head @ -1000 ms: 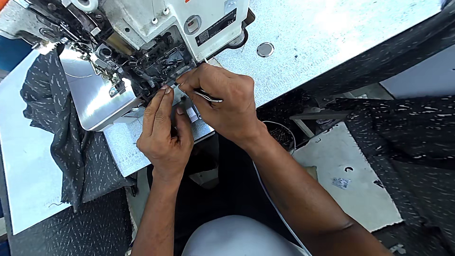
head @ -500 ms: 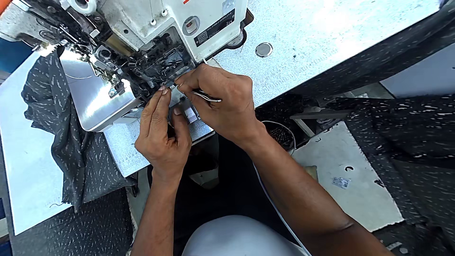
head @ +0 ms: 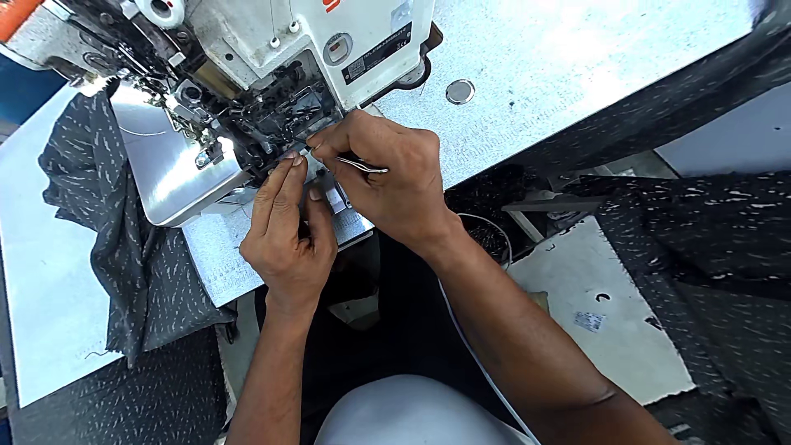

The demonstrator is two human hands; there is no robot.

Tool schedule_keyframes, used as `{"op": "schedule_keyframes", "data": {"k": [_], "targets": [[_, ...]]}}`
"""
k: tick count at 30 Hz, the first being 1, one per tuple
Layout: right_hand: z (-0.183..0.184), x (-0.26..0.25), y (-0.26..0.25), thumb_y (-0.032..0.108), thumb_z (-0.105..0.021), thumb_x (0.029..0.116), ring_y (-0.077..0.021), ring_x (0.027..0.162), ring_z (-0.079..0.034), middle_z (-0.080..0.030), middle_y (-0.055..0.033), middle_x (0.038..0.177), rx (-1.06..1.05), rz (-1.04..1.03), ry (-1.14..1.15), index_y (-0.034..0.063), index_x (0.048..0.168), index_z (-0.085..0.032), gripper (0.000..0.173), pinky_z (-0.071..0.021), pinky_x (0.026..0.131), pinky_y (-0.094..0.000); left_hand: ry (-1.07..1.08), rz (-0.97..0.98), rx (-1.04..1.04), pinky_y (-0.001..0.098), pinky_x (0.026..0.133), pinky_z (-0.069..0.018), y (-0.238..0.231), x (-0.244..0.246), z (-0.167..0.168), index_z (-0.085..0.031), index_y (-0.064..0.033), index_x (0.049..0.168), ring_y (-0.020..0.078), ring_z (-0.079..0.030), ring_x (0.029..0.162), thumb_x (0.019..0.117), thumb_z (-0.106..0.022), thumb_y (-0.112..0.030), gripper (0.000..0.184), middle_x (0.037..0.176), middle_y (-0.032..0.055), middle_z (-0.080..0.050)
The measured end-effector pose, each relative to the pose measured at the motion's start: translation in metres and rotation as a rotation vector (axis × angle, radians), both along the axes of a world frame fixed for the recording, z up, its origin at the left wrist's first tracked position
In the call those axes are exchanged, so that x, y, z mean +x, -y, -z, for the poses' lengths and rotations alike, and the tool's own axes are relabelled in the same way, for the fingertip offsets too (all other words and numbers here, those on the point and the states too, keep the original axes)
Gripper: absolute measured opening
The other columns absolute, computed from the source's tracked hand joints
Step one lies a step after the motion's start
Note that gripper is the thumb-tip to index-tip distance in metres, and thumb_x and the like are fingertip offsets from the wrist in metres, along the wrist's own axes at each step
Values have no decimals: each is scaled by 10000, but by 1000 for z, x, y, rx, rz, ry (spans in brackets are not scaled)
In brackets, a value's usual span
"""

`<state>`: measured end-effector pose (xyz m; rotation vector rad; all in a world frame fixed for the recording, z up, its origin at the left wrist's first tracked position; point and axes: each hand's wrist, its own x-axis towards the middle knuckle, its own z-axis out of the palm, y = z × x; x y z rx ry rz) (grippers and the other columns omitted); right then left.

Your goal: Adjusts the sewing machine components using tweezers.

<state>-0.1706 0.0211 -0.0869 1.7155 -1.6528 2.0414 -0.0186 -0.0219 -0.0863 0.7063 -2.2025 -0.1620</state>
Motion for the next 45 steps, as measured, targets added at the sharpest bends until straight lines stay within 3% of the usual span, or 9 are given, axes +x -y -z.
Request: {"op": "schedule_keyframes", "data": {"k": [10, 15, 22, 36, 45], "targets": [[-1, 0, 1, -78, -711, 887, -156, 850, -750, -768, -133, 926, 21, 11, -3, -16, 918, -724, 70, -618, 748, -276, -11, 12, 2, 173, 572, -465, 0, -1, 0, -732, 9, 1215, 43, -613, 722, 985, -646, -79, 261, 1284, 159, -686], [-2, 0, 1, -73, -712, 889, -155, 851, -751, -768, -132, 928, 26, 12, 0, -15, 917, -723, 66, -619, 740, -275, -12, 14, 11, 170, 592, -482, 0, 0, -1, -731, 13, 1215, 48, -641, 762, 984, -649, -80, 263, 1286, 161, -688], [0, 0, -1, -71, -712, 891, -153, 827, -745, -763, -148, 921, -16, -8, 64, -30, 905, -715, 43, -616, 718, -268, -117, -27, 158, 161, 468, -361, 4, 6, -1, -685, 1, 1299, -4, -479, 588, 998, -617, -56, 314, 1334, 132, -651], [2, -8, -2, -57, -713, 897, -116, 775, -723, -760, -120, 901, -18, -34, 189, -11, 895, -706, 46, -592, 658, -242, -175, -14, 97, 148, 537, -447, 4, 6, 3, -646, 37, 1333, 5, -565, 680, 1011, -560, -30, 340, 1345, 149, -632], [0, -12, 3, -58, -716, 897, -107, 755, -694, -725, -93, 855, -8, -63, 261, -13, 898, -703, 48, -586, 663, -244, -169, -11, 125, 157, 530, -465, 3, 5, 3, -638, 52, 1333, 16, -562, 665, 994, -547, 4, 354, 1346, 152, -616]]}}
